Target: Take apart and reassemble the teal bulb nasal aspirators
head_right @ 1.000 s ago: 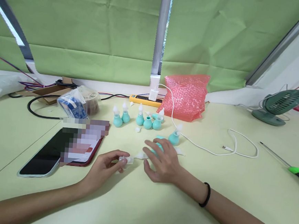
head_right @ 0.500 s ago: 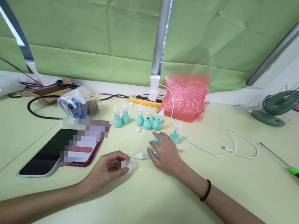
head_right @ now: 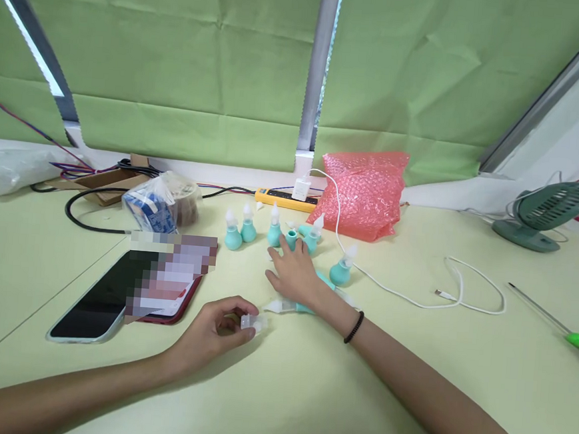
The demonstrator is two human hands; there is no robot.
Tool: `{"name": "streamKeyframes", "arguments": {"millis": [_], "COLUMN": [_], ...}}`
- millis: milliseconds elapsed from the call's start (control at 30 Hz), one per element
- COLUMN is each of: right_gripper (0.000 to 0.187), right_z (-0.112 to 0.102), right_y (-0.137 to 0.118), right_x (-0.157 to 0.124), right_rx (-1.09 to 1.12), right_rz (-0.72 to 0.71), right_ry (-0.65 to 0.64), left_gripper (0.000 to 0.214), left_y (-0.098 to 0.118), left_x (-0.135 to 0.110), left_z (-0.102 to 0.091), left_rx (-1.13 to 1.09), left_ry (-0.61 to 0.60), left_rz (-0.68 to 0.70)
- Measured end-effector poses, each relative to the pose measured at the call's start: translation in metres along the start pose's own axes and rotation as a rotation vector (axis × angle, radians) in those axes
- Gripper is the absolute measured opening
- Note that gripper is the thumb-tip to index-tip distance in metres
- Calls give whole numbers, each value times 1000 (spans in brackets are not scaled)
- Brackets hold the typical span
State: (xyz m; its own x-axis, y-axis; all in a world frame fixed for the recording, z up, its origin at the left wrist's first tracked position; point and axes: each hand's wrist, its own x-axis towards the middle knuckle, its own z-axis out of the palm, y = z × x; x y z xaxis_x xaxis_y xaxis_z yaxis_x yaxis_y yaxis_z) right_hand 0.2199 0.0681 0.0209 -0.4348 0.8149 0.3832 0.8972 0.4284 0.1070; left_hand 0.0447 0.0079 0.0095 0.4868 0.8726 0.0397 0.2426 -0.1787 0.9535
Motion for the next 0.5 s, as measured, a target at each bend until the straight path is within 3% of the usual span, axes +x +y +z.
{"name": "streamKeyframes", "arguments": {"millis": [133,367,500], "right_gripper": [19,19,24], "right_z": [4,-1,-12], "right_y": [2,1,-11], "right_x": [-2,-6,-8], "right_rx": [0,85,369], "right_rz": [-10,0,-41], "right_ry": [13,141,318], "left_gripper": [13,16,23], "left_y": [2,0,0], "left_x": [-2,-4,-6], "left_z": [0,0,-2], "left_rx": [1,-56,-145], "left_ry": [-6,32,110], "left_rz": [9,26,33]}}
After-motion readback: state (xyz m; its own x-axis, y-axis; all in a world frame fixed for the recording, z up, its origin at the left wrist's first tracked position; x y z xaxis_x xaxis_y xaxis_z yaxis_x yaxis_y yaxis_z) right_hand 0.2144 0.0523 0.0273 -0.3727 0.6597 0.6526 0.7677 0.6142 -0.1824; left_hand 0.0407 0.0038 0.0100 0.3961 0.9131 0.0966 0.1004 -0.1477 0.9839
